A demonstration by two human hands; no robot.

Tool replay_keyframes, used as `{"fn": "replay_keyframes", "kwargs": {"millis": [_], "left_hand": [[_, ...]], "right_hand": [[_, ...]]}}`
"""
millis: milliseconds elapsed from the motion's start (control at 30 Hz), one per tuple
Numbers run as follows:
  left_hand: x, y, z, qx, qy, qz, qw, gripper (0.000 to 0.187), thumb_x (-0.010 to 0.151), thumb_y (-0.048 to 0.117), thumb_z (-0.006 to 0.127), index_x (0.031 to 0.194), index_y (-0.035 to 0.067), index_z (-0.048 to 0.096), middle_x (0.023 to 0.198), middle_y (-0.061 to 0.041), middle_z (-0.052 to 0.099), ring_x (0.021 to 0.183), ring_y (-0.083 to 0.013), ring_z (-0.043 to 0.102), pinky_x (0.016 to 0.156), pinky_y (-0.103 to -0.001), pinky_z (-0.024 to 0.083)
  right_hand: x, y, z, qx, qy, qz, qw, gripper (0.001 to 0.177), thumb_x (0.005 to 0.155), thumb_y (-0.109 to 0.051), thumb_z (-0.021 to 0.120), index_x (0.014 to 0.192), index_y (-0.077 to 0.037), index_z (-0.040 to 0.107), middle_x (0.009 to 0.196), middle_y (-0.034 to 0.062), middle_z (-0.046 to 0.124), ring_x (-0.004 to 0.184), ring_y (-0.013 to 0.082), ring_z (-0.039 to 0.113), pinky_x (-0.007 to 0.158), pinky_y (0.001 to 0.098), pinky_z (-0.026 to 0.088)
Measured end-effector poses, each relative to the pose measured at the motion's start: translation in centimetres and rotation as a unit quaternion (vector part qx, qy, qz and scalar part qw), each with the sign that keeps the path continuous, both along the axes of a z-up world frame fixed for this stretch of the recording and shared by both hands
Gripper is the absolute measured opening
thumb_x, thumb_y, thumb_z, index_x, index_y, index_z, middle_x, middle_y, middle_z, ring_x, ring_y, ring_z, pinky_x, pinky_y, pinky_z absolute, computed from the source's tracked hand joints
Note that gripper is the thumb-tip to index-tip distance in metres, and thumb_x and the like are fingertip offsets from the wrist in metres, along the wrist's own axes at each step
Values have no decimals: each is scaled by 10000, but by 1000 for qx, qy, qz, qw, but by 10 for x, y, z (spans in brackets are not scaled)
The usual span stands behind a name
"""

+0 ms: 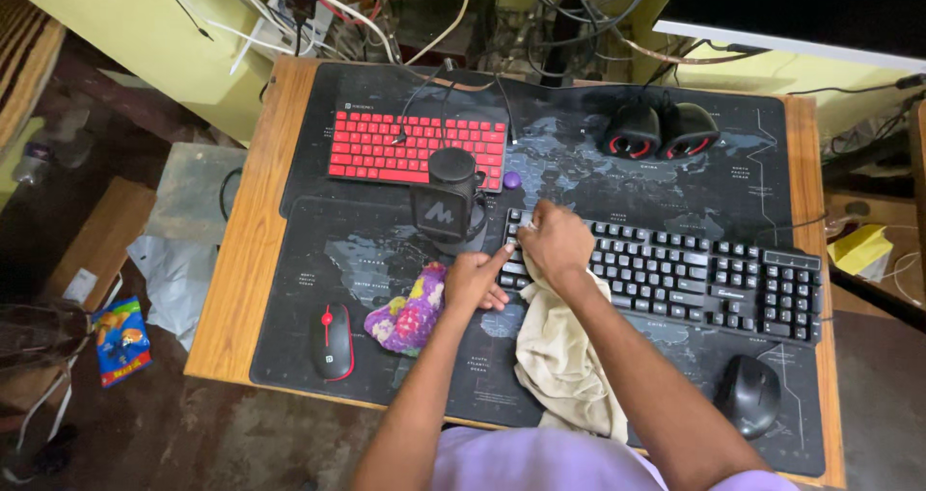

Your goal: The person wipes the keys and sides of a black keyboard with a white cloth, then applies liquid from a spray bottle to a multicolored cloth and wipes the keyboard cable.

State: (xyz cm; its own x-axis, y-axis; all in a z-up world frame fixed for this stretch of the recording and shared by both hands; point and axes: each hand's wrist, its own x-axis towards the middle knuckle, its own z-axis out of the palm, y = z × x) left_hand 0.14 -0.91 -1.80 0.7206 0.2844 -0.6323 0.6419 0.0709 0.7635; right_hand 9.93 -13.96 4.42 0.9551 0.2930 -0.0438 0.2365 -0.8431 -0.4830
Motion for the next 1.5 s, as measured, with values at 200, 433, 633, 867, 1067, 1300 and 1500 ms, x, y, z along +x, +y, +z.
{"fn": "replay_keyframes", "kwargs": {"millis": [200,433,633,867,1067,1300,1500], "left_hand": [[2,2,7,5,-7,-15,1000,628,878,631,670,676,44,571,594,-193,712,422,-225,687,336,-280,465],[1,2,9,4,-4,-17,1000,627,874,633,670,655,56,559,590,-191,709,426,-222,693,337,-278,467],[2,2,10,4,5,-14,1000,624,877,635,665,665,55,572,593,-194,711,422,-218,688,333,-270,464],[2,1,15,11,13,-15,1000,626,881,629,664,678,40,606,600,-186,720,424,-212,687,338,-268,460],[1,2,18,19,2,-16,1000,628,879,630,666,681,36,611,604,-184,723,425,-214,689,341,-268,466],[0,3,13,10,3,-17,1000,630,876,639,670,687,41,608,605,-189,721,426,-214,688,346,-268,469],[2,3,9,6,17,-19,1000,631,865,650,662,701,43,615,616,-193,726,428,-213,689,343,-272,466]], "right_hand": [[5,-8,-9,30,16,-5,999,282,773,-345,757,854,-96,653,865,174,724,860,395,699,742,525,529],[12,-11,-12,21,72,-18,997,277,735,-317,775,881,-118,649,819,174,726,847,386,708,753,507,534],[10,-8,-2,33,59,-7,998,297,666,-294,805,851,-115,655,838,153,732,850,379,707,739,503,537],[-3,3,4,-1,1,2,1000,305,751,-295,776,911,-70,647,915,178,714,882,401,697,765,527,539],[-3,5,1,-4,-23,1,1000,311,752,-282,765,933,-60,643,940,166,709,911,390,694,783,521,544],[5,-12,-14,22,-23,52,998,289,749,-259,776,924,-59,663,938,167,705,894,372,691,766,492,538],[6,-67,-38,418,194,-119,879,202,931,-72,680,1130,-51,708,912,47,643,752,140,541,630,315,421]]}}
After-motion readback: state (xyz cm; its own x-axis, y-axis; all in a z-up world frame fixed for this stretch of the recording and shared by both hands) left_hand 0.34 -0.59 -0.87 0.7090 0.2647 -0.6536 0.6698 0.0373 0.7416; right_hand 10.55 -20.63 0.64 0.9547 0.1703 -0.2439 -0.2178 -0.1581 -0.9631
